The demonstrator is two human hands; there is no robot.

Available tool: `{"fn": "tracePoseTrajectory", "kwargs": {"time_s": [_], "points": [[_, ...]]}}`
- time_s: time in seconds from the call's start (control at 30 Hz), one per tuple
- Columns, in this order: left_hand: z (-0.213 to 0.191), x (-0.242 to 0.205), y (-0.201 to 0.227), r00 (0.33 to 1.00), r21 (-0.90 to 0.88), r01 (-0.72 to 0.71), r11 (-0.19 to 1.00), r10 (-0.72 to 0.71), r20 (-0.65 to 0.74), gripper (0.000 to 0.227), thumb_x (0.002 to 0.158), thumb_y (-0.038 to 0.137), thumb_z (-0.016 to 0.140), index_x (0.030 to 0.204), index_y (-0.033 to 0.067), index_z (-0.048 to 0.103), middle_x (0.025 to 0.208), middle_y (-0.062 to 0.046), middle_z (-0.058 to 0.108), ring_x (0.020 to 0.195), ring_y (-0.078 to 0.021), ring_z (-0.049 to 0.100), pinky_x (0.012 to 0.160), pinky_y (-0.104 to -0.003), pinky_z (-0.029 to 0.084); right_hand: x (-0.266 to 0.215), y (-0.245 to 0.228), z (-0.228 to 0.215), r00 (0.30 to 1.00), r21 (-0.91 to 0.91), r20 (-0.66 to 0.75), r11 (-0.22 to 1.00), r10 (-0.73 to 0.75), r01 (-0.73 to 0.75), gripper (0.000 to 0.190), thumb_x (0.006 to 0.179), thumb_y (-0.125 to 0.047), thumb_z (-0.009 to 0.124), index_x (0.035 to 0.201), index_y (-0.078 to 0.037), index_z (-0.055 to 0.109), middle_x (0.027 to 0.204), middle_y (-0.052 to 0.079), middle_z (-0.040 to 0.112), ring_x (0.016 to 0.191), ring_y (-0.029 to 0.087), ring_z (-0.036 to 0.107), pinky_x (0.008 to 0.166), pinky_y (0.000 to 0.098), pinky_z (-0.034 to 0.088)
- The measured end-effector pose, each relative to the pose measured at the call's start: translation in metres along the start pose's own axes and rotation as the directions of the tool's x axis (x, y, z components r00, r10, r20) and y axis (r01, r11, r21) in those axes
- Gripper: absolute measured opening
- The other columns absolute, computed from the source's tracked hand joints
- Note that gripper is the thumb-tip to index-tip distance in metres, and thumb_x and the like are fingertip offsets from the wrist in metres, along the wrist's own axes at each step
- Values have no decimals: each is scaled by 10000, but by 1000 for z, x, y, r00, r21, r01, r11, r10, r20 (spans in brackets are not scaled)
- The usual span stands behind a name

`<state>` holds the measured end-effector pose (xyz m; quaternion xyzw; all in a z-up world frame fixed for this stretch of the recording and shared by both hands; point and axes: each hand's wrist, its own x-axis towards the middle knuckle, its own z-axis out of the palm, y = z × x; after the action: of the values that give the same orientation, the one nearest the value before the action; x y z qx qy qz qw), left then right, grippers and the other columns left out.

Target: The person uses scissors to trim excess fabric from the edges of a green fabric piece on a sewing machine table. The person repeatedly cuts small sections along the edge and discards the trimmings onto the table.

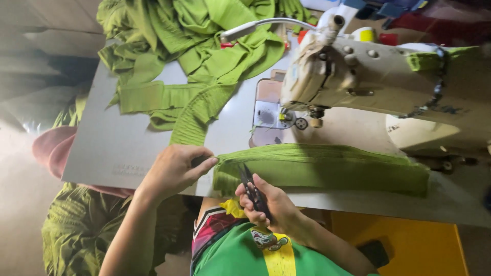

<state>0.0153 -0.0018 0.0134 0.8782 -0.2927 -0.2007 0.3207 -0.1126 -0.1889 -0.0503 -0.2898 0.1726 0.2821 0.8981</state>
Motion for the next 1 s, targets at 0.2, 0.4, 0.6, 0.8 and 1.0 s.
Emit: {"fn": "tracePoseTrajectory", "kwargs": {"time_s": [0.2, 0.4, 0.6, 0.8, 1.0], "points": [[3, -6, -8, 996, 44, -71, 996, 73, -42, 256, 850, 318, 476, 780, 135, 640, 575, 27, 620, 499, -105, 559, 483, -257, 411, 15, 6, 14, 993, 148, 55, 982, 108, -115, 423, 901, -426, 381, 886, -13, 475, 573, 46, 463, 339, 58, 407, 255, 129, 277], [4, -7, -6, 996, 36, -86, 996, 87, -24, 269, 855, 330, 475, 737, 136, 618, 542, 32, 591, 471, -99, 528, 443, -254, 383, 19, 7, 25, 996, 119, -14, 989, 86, -83, 408, 897, -411, 396, 883, -8, 465, 554, 48, 456, 325, 54, 375, 248, 144, 279], [6, -11, -4, 984, 21, -178, 984, 178, -25, 249, 840, 320, 493, 732, 136, 621, 587, 32, 622, 496, -97, 553, 455, -250, 394, 19, 6, 29, 995, 130, -68, 990, 69, -59, 353, 922, -360, 424, 775, -44, 479, 486, -13, 414, 300, 30, 324, 244, 137, 234], [27, -15, 17, 942, -121, -318, 940, 328, 71, 151, 817, 238, 545, 758, 142, 645, 575, 46, 645, 453, -44, 579, 412, -146, 474, 6, -3, 12, 582, -548, 498, 287, -642, 785, 457, 795, -133, 663, 1159, -9, 414, 799, 47, 464, 463, 43, 416, 368, 129, 415], [37, -3, 26, 915, -90, -377, 922, 386, 118, 235, 821, 350, 545, 760, 123, 560, 560, 20, 600, 409, -101, 527, 368, -251, 395, -31, -20, -26, 535, -757, 402, 59, -743, 651, 130, 774, -116, 646, 705, -52, 556, 549, 16, 510, 406, 70, 380, 340, 215, 321]]}}
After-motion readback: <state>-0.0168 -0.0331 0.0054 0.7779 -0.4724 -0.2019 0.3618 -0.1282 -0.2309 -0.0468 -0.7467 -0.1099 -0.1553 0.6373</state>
